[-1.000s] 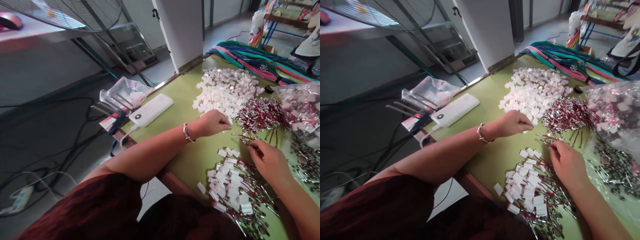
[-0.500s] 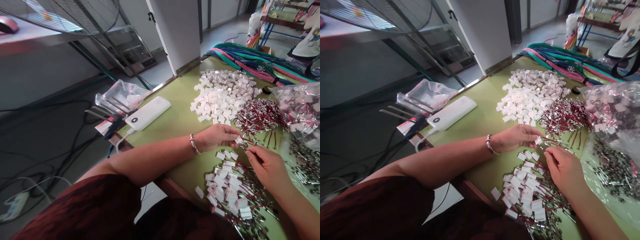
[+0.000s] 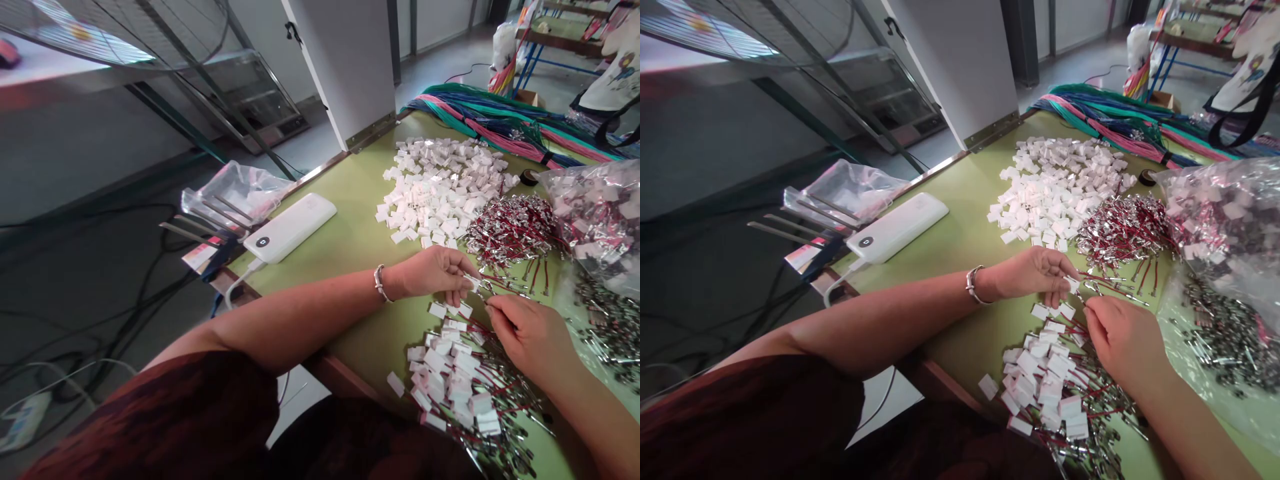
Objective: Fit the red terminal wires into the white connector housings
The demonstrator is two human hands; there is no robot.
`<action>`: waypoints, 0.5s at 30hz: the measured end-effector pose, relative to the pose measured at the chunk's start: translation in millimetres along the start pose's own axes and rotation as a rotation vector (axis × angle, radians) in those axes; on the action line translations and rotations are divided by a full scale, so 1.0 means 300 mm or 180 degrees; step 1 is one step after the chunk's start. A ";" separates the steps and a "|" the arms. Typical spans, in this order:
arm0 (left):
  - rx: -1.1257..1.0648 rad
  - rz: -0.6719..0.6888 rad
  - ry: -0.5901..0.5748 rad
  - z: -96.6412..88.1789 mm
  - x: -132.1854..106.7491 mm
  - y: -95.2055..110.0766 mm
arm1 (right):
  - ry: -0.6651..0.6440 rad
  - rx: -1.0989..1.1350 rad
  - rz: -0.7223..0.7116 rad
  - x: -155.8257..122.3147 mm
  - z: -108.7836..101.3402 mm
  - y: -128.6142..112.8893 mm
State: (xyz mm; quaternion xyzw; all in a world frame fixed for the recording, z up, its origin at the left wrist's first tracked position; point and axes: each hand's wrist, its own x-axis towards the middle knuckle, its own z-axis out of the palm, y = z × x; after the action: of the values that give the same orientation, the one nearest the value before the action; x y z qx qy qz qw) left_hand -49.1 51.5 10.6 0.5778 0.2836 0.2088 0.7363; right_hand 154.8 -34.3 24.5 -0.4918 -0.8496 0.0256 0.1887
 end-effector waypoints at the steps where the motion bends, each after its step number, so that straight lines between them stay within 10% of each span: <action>1: 0.0000 -0.0018 -0.0096 -0.010 0.002 -0.002 | -0.0025 0.0089 -0.0103 0.000 -0.001 0.004; 6: 0.0180 -0.0124 -0.0465 -0.030 0.002 -0.001 | -0.0247 0.0478 -0.0431 0.002 -0.015 0.011; 15: 0.0329 0.0149 0.0208 0.044 -0.017 0.016 | -0.0229 0.0785 0.1117 0.010 -0.006 -0.005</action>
State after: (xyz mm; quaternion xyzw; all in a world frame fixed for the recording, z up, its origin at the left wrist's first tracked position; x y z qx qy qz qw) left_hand -44.2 39.6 18.4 0.6143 0.3043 0.2299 0.6908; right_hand 152.8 -32.8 27.5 -0.6042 -0.7476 0.1793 0.2097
